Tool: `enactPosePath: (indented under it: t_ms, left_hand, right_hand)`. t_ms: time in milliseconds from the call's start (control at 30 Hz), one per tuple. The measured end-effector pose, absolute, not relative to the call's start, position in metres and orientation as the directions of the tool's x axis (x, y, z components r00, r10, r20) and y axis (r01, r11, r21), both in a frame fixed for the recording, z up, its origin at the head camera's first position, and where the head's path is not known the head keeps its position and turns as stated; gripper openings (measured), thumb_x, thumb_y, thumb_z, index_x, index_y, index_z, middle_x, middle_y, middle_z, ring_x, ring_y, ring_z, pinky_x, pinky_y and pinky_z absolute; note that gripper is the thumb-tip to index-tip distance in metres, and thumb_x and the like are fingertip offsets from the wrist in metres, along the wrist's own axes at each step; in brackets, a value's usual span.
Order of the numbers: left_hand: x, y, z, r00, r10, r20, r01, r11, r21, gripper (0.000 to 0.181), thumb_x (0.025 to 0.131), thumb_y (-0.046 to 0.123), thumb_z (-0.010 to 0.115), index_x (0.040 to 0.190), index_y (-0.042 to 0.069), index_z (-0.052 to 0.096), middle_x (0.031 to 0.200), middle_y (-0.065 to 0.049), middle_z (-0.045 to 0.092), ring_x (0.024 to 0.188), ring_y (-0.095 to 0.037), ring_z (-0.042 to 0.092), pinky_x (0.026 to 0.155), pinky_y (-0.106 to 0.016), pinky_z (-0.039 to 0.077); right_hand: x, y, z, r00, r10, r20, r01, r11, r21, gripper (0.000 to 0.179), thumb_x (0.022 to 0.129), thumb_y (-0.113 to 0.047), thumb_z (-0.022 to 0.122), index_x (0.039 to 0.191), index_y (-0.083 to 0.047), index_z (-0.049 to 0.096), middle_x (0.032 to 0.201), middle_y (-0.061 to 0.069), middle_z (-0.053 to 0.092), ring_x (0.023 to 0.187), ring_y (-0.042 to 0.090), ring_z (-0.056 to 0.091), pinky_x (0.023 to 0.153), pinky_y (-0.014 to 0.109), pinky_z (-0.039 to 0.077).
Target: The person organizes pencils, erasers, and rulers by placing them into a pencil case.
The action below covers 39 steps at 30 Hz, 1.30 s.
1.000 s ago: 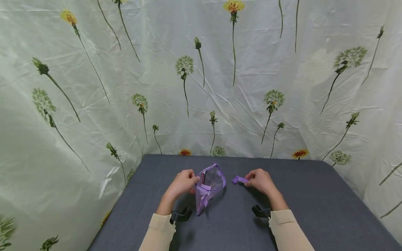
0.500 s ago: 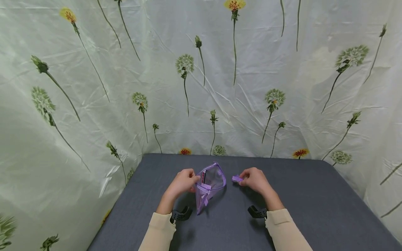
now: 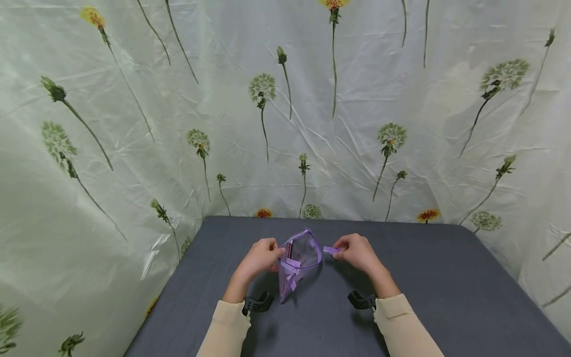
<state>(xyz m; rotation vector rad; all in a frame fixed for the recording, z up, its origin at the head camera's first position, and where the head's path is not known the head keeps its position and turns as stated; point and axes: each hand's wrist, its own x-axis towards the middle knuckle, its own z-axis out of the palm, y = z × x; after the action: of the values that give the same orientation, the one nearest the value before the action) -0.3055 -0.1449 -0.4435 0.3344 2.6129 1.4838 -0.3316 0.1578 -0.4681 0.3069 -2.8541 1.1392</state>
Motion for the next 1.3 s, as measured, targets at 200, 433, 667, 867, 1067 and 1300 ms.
enactPosePath:
  t_ms: [200, 433, 667, 867, 1067, 1300]
  left_hand:
    - [-0.306, -0.143, -0.444, -0.968, 0.252, 0.003, 0.126, 0.475, 0.871, 0.026, 0.098, 0.016, 0.064, 0.078, 0.004, 0.052, 0.073, -0.008, 0.052, 0.061, -0.024, 0.068, 0.063, -0.044, 0.061]
    - [-0.306, -0.143, -0.440, -0.966, 0.260, 0.013, 0.140, 0.475, 0.869, 0.027, 0.098, 0.019, 0.065, 0.080, 0.004, 0.053, 0.072, -0.010, 0.053, 0.060, -0.024, 0.067, 0.060, -0.039, 0.059]
    - [-0.308, -0.143, -0.438, -0.965, 0.262, 0.017, 0.150, 0.497, 0.854, 0.026, 0.098, 0.019, 0.065, 0.080, 0.004, 0.054, 0.071, -0.011, 0.055, 0.061, -0.027, 0.068, 0.059, -0.036, 0.057]
    - [-0.306, -0.142, -0.439, -0.967, 0.256, 0.008, 0.135, 0.482, 0.866, 0.026, 0.098, 0.017, 0.065, 0.079, 0.003, 0.053, 0.073, -0.011, 0.055, 0.061, -0.026, 0.068, 0.061, -0.041, 0.060]
    - [-0.305, -0.142, -0.440, -0.969, 0.246, 0.006, 0.131, 0.496, 0.859, 0.026, 0.098, 0.018, 0.065, 0.079, 0.004, 0.053, 0.072, -0.010, 0.054, 0.060, -0.025, 0.068, 0.060, -0.040, 0.060]
    - [-0.306, -0.144, -0.443, -0.971, 0.239, 0.002, 0.129, 0.517, 0.846, 0.027, 0.099, 0.019, 0.064, 0.079, 0.004, 0.054, 0.072, -0.010, 0.055, 0.059, -0.023, 0.067, 0.057, -0.035, 0.057]
  right_hand:
    - [-0.331, 0.149, -0.462, -0.972, -0.206, 0.110, -0.223, 0.674, -0.704, 0.013, 0.080, -0.012, 0.084, 0.090, -0.014, 0.077, 0.073, -0.004, 0.067, 0.066, 0.014, 0.061, 0.061, 0.033, 0.050]
    - [-0.333, 0.134, -0.449, -0.961, -0.250, 0.119, -0.260, 0.667, -0.698, 0.015, 0.077, -0.010, 0.084, 0.089, -0.014, 0.078, 0.070, -0.005, 0.067, 0.064, 0.014, 0.062, 0.060, 0.033, 0.051]
    - [-0.338, 0.117, -0.442, -0.943, -0.296, 0.152, -0.320, 0.678, -0.662, 0.018, 0.074, -0.007, 0.087, 0.088, -0.012, 0.078, 0.069, -0.005, 0.068, 0.062, 0.011, 0.062, 0.060, 0.032, 0.052]
    - [-0.344, 0.103, -0.446, -0.940, -0.296, 0.171, -0.337, 0.714, -0.614, 0.021, 0.068, -0.004, 0.089, 0.085, -0.012, 0.078, 0.069, -0.007, 0.066, 0.062, 0.008, 0.060, 0.061, 0.030, 0.052]
    - [-0.347, 0.091, -0.450, -0.937, -0.300, 0.176, -0.346, 0.749, -0.566, 0.021, 0.067, -0.007, 0.090, 0.081, -0.015, 0.077, 0.066, -0.009, 0.064, 0.060, 0.009, 0.057, 0.058, 0.030, 0.050]
    - [-0.348, 0.079, -0.455, -0.934, -0.310, 0.174, -0.355, 0.767, -0.534, 0.019, 0.067, -0.010, 0.091, 0.080, -0.015, 0.078, 0.070, -0.009, 0.066, 0.062, 0.011, 0.057, 0.055, 0.032, 0.049]
